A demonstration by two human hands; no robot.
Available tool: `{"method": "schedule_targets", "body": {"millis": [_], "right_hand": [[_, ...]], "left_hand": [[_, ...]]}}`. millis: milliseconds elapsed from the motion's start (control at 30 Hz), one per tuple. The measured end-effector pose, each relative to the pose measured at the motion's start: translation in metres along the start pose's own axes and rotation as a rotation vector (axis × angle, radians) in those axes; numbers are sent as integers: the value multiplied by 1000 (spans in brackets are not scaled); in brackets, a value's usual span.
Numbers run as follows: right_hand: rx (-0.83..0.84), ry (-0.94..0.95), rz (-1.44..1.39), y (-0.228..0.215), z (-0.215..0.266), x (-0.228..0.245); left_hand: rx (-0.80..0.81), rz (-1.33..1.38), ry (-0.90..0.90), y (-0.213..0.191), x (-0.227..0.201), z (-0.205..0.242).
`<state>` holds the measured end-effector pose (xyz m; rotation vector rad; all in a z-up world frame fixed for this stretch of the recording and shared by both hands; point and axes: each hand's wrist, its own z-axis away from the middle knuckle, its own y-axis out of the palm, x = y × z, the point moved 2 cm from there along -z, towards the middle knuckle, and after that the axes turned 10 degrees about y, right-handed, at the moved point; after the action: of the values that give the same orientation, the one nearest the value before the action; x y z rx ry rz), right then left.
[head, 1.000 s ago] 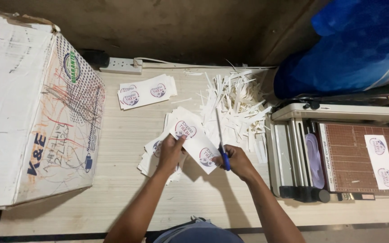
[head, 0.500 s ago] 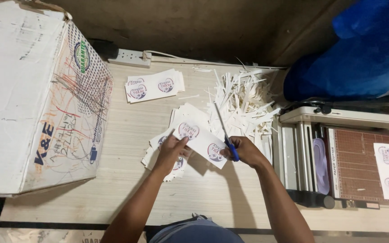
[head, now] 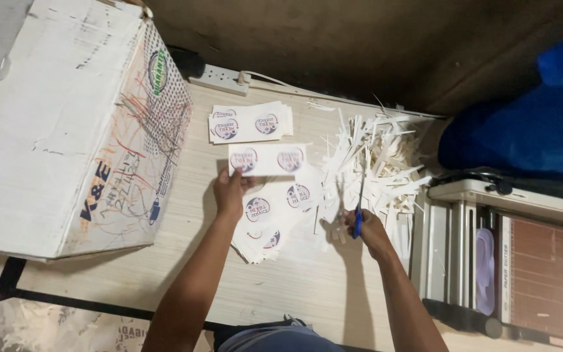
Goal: The person uses blue-handled scissors to cut a sheet of white paper printed with circular logos into smaller rectangular pieces. The person repeatedly picks up the paper, cuts it, and places the resulting pieces on the table.
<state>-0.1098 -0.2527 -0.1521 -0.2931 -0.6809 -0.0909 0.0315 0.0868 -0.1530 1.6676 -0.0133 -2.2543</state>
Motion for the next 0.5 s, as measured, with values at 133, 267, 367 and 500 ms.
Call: {"method": "schedule_targets", "body": {"millis": [133,267,367,500], "right_hand": [[-92,-7,45,5,-7,-20],[-99,-82,-23,11,3,-14],[-122,-99,48,12,8,-9],[-144,-130,88,15,13,-3]], "left_hand": [[-78,0,9,0,-5,-49],[-129,73,27,-1,6,-97],[-138,154,46,2,19,-125],[-152,189,58,-3,30,-145]]}}
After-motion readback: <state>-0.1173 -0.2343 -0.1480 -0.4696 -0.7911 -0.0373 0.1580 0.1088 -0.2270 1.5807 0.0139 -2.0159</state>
